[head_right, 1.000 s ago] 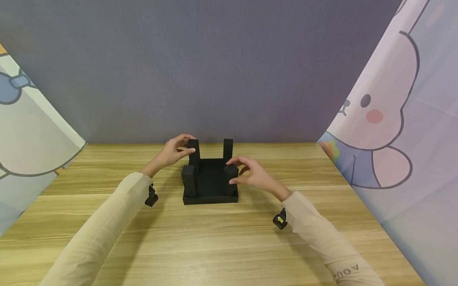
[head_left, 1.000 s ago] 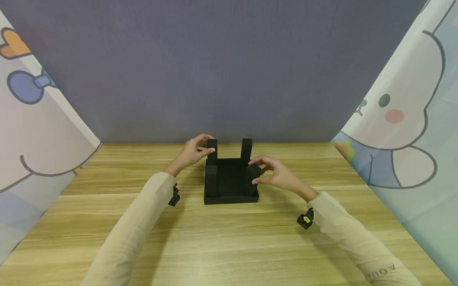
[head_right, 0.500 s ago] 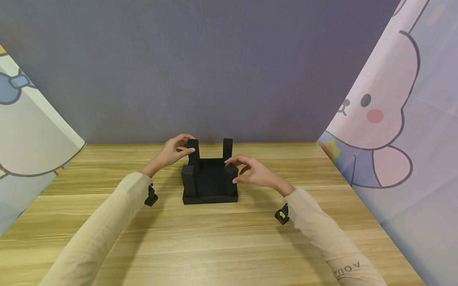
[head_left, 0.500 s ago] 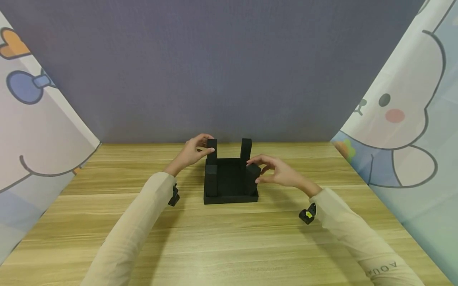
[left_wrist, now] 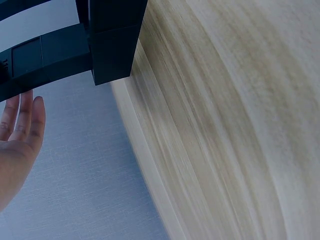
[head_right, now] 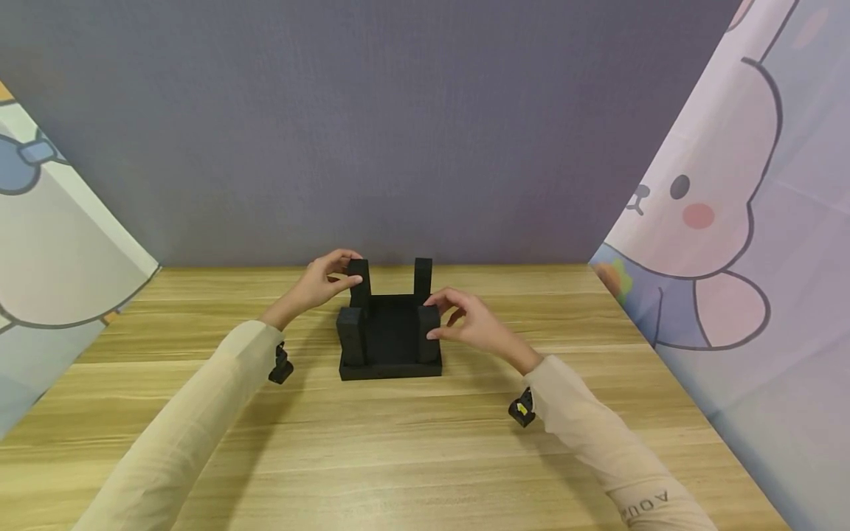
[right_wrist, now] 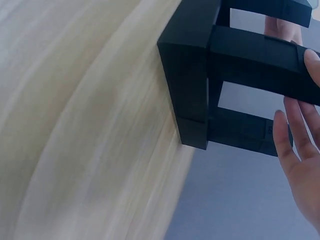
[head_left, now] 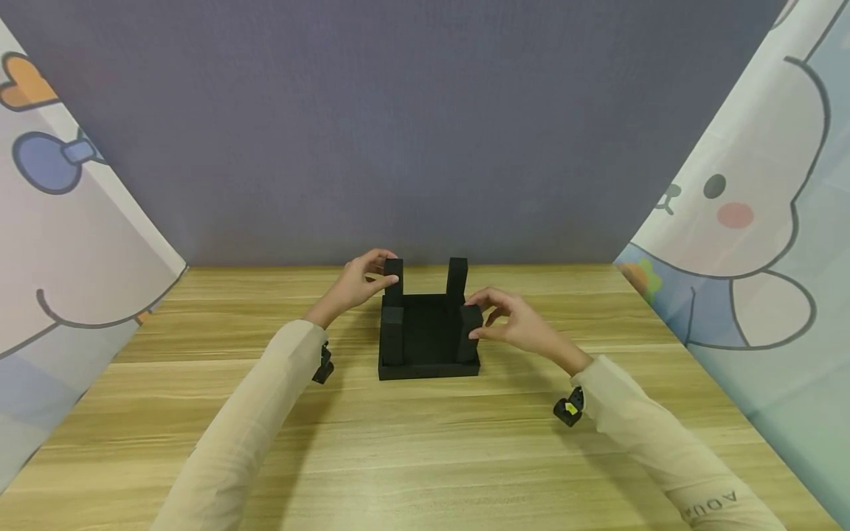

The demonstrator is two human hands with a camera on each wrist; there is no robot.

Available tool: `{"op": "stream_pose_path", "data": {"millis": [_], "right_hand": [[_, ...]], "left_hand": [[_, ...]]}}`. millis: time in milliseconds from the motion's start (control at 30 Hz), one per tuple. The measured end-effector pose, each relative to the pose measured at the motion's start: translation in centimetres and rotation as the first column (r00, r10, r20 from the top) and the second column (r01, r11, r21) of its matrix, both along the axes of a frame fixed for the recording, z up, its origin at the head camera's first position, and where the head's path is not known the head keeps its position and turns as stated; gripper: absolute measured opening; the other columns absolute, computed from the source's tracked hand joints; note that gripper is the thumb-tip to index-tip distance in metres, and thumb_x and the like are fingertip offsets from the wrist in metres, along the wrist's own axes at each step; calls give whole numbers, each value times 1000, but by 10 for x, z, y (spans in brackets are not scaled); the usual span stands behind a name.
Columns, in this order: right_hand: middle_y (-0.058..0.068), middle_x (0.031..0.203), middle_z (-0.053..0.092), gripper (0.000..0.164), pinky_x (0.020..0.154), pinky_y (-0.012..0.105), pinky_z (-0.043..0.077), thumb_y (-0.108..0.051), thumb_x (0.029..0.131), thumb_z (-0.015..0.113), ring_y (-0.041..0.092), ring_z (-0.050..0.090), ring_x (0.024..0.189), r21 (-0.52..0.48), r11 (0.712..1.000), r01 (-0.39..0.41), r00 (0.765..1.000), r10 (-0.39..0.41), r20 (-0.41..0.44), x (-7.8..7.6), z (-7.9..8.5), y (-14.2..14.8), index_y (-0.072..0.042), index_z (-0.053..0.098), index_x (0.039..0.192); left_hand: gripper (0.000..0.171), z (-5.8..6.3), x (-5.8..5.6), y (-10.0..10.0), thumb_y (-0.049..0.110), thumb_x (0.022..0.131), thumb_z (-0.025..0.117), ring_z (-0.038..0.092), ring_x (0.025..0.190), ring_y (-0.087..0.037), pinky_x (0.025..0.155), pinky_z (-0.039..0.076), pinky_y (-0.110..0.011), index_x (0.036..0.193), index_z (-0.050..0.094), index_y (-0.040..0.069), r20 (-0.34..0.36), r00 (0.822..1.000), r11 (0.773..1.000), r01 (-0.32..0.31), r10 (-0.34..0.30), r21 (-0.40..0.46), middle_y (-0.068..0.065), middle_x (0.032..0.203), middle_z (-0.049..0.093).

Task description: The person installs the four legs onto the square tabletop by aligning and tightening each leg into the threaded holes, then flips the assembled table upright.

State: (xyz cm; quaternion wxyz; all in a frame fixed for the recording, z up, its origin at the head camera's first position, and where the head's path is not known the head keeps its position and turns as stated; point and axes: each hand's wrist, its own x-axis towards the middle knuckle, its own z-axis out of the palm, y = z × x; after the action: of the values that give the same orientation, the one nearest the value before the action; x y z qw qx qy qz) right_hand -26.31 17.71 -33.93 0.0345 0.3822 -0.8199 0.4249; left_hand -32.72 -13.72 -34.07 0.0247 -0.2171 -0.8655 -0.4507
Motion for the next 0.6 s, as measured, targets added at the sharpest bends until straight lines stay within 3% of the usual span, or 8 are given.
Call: {"op": "stream_pose_path", "data": {"millis": [233,433,600], "right_hand": [[6,114,58,46,71,33,52,-17,72,78,11,55,91,-1,1000,13,1000,-13,6,3,-1,-1,-12,57,112],[12,123,55,54,74,35,53,-11,75,75,17,54,100,25,996,-83,996,82,25,-1,3,3,-6,52,123],[16,124,53,50,75,39,53,-6,78,71,21,54,101,27,987,-157,987,156,39,-3,8,6,-2,52,124]], "left_hand": [[36,1,1,1,26,86,63,56,107,-27,85,50,-44,120,51,19,-3,1000,1000,1,-1,8,-9,117,56],[36,1,3,1,24,87,63,56,106,-27,87,49,-44,120,51,18,-7,1000,1000,4,-4,19,-10,117,56],[36,1,3,1,24,87,63,56,107,-27,88,48,-44,121,51,18,-9,1000,1000,4,-4,14,-10,117,55]]}}
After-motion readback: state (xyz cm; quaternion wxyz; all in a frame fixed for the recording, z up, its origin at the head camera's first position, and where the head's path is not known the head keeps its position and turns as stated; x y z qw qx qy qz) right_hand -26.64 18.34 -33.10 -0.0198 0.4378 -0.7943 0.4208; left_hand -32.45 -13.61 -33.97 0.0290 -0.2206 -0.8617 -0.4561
